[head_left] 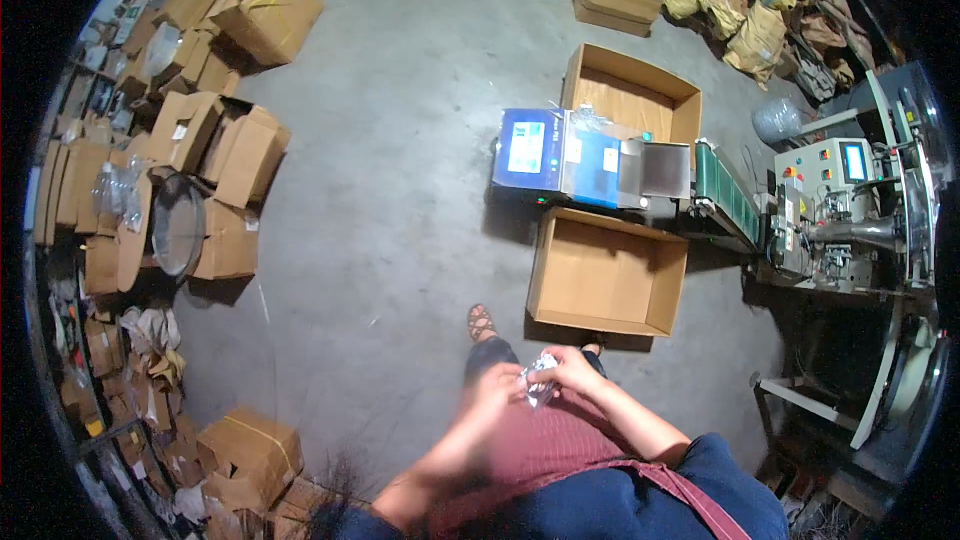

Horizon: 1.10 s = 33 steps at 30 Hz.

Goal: The person gathers small metal screws from a workbench and places them into a clear plastic bag. They then walk to a different area, use scissors to cut the bag, and place the bag into a cardboard box.

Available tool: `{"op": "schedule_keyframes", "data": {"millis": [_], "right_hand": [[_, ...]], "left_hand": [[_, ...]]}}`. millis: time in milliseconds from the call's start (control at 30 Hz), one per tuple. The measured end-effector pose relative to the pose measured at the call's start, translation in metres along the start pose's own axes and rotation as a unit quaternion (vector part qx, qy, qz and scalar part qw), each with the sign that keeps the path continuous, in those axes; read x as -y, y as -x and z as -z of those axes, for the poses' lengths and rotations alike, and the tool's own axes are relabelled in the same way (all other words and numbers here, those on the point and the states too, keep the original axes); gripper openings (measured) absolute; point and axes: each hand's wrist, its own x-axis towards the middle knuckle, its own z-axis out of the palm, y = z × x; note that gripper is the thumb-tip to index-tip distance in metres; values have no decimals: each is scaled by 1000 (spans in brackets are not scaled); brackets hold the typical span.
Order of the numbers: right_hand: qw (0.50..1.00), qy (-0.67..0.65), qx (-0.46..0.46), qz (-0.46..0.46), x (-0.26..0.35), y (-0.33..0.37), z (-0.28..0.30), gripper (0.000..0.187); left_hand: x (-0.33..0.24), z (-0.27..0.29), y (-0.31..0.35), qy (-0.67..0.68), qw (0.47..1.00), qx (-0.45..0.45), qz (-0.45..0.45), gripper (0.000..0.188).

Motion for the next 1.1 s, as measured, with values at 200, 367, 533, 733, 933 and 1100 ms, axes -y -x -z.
{"op": "schedule_keyframes", "data": {"millis": [200,367,533,733,933,1100], "right_hand": [[998,-14,25,55,82,46,-36,27],[984,-84,60,146,113,60,-68,31],[966,-105,12,235,149,75,-95,19],[948,-102,56,295,207,114,-100,37],[943,-110,79,305,236,148,-102,42],[946,-103,75,297,242,163,-96,51]], "left_hand": [[-84,-6,64,23,998,9,-65,24],[-129,-23,113,60,989,-15,-132,21],[-160,-25,136,21,967,-42,-252,22],[-206,-35,172,46,940,-51,-333,29],[-227,-40,185,90,925,-20,-368,30],[-236,-45,193,94,929,-2,-357,30]]}}
